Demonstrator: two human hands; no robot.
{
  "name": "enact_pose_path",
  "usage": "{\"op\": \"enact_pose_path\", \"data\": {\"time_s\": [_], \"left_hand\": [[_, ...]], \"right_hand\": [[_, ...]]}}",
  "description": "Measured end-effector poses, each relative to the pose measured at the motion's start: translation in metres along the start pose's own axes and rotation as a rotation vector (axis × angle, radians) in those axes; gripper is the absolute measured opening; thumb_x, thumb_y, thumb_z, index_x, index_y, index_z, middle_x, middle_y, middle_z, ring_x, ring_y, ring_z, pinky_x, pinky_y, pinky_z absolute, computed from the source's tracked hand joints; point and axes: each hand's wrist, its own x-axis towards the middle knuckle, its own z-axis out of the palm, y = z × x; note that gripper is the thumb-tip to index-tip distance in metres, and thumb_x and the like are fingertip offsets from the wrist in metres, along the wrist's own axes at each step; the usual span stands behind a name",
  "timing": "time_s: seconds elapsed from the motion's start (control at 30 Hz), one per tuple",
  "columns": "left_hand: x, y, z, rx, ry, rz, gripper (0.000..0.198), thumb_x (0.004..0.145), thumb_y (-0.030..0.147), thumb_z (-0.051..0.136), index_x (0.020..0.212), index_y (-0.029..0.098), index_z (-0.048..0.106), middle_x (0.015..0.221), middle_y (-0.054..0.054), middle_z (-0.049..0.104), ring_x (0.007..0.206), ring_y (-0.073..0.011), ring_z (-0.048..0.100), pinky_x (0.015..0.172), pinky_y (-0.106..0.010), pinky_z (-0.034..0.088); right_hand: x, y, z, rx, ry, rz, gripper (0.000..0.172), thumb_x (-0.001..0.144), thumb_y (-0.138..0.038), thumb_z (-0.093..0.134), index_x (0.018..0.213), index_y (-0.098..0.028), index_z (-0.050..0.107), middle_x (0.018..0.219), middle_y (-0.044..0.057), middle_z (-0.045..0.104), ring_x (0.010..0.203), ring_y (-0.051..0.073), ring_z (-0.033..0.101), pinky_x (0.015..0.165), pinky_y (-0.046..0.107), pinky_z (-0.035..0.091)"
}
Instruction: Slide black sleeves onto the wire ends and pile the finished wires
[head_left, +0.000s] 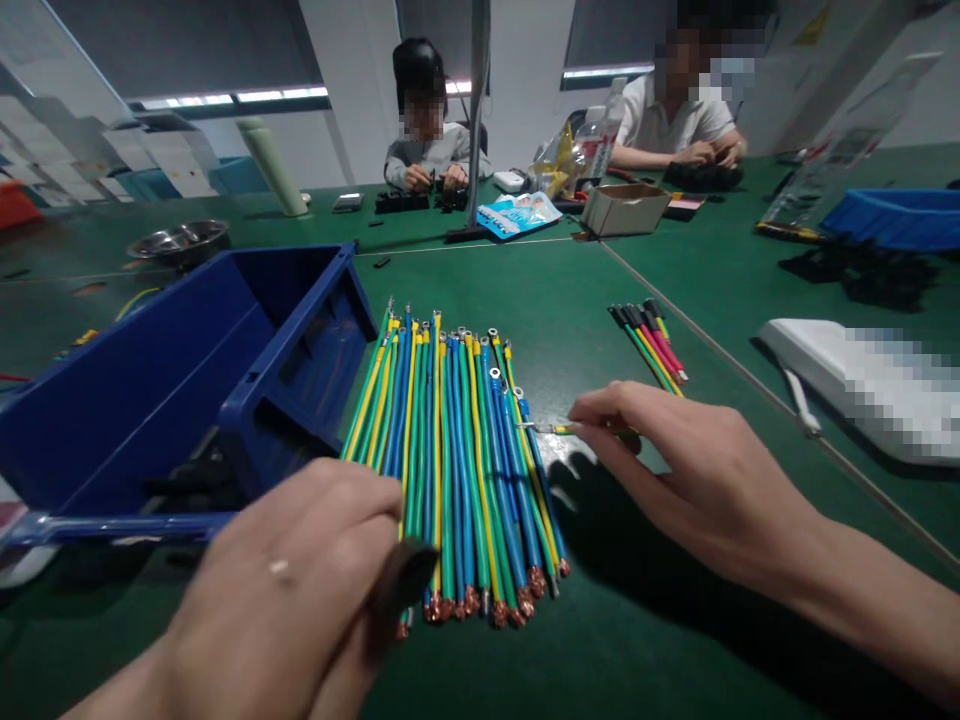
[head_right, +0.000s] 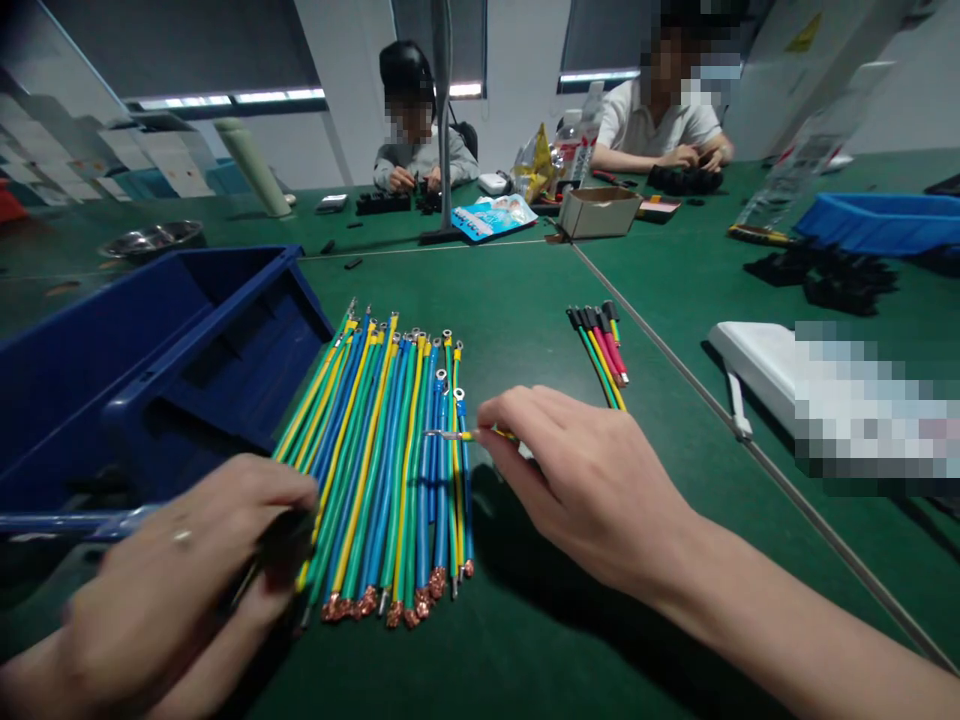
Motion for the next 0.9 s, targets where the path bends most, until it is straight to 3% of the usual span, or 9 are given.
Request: {"op": "enact_pose_path", "data": {"time_s": [0.03, 0.17, 0.37, 0.53, 0.63, 0.7, 0.9], "left_hand": [[0.007, 0.006, 0.009, -0.047, -0.046, 0.052, 0.022, 0.084, 0.000, 0.046, 0.088, 0.021, 0.052, 0.082, -0.003, 0.061, 0.074, -0.0179, 0.056, 0.067, -0.030, 0.047], [0.018, 0.009, 0.029, -0.232, -0.124, -0.168, 0.027, 0.092, 0.003, 0.044, 0.072, 0.020, 0.043, 0.075, 0.000, 0.052, 0.073, -0.0143, 0.053, 0.067, -0.027, 0.043], [0.002, -0.001, 0.020, -0.418, -0.352, -0.312, 0.036, 0.094, 0.009, 0.048, 0.065, 0.021, 0.030, 0.065, 0.006, 0.043, 0.064, -0.0101, 0.047, 0.061, -0.024, 0.035], [0.004, -0.002, 0.021, -0.393, -0.337, -0.481, 0.023, 0.092, 0.021, 0.059, 0.074, 0.022, 0.045, 0.069, 0.007, 0.048, 0.062, -0.0102, 0.048, 0.060, -0.024, 0.038], [0.003, -0.003, 0.024, -0.427, -0.286, -0.574, 0.012, 0.091, 0.027, 0.062, 0.088, 0.025, 0.051, 0.079, 0.006, 0.056, 0.073, -0.0127, 0.057, 0.066, -0.024, 0.044], [0.001, -0.004, 0.025, -0.474, -0.279, -0.639, 0.014, 0.091, 0.029, 0.062, 0.102, 0.028, 0.052, 0.089, 0.005, 0.062, 0.083, -0.0149, 0.062, 0.072, -0.025, 0.047], [-0.003, -0.004, 0.026, -0.559, -0.291, -0.672, 0.015, 0.096, 0.034, 0.059, 0.111, 0.035, 0.057, 0.101, 0.008, 0.070, 0.093, -0.0135, 0.068, 0.080, -0.023, 0.050]], "right_hand": [[0.000, 0.000, 0.000, -0.004, -0.007, -0.026, 0.007, 0.097, -0.018, 0.048, 0.094, -0.018, 0.054, 0.080, 0.000, 0.064, 0.069, 0.012, 0.060, 0.061, 0.025, 0.042], [-0.001, -0.001, 0.001, -0.018, -0.054, -0.092, 0.011, 0.096, -0.017, 0.049, 0.089, -0.017, 0.056, 0.074, 0.000, 0.059, 0.063, 0.012, 0.052, 0.056, 0.026, 0.036], [-0.002, -0.006, 0.002, 0.142, -0.120, -0.123, 0.008, 0.096, -0.019, 0.051, 0.095, -0.017, 0.059, 0.078, 0.001, 0.059, 0.070, 0.014, 0.053, 0.059, 0.028, 0.038], [-0.005, -0.007, 0.004, 0.168, -0.122, -0.165, 0.012, 0.098, -0.018, 0.047, 0.099, -0.018, 0.060, 0.084, 0.004, 0.060, 0.074, 0.015, 0.056, 0.062, 0.027, 0.042], [-0.005, -0.006, 0.006, 0.162, -0.128, -0.170, 0.016, 0.099, -0.019, 0.045, 0.101, -0.017, 0.060, 0.084, 0.004, 0.060, 0.072, 0.014, 0.057, 0.061, 0.026, 0.043], [-0.004, -0.005, 0.006, 0.152, -0.129, -0.166, 0.018, 0.100, -0.019, 0.043, 0.103, -0.017, 0.061, 0.083, 0.003, 0.060, 0.070, 0.013, 0.057, 0.060, 0.026, 0.043], [-0.005, -0.010, 0.008, 0.138, -0.138, -0.179, 0.023, 0.101, -0.019, 0.041, 0.103, -0.015, 0.063, 0.072, 0.001, 0.054, 0.059, 0.012, 0.050, 0.051, 0.024, 0.038]]}}
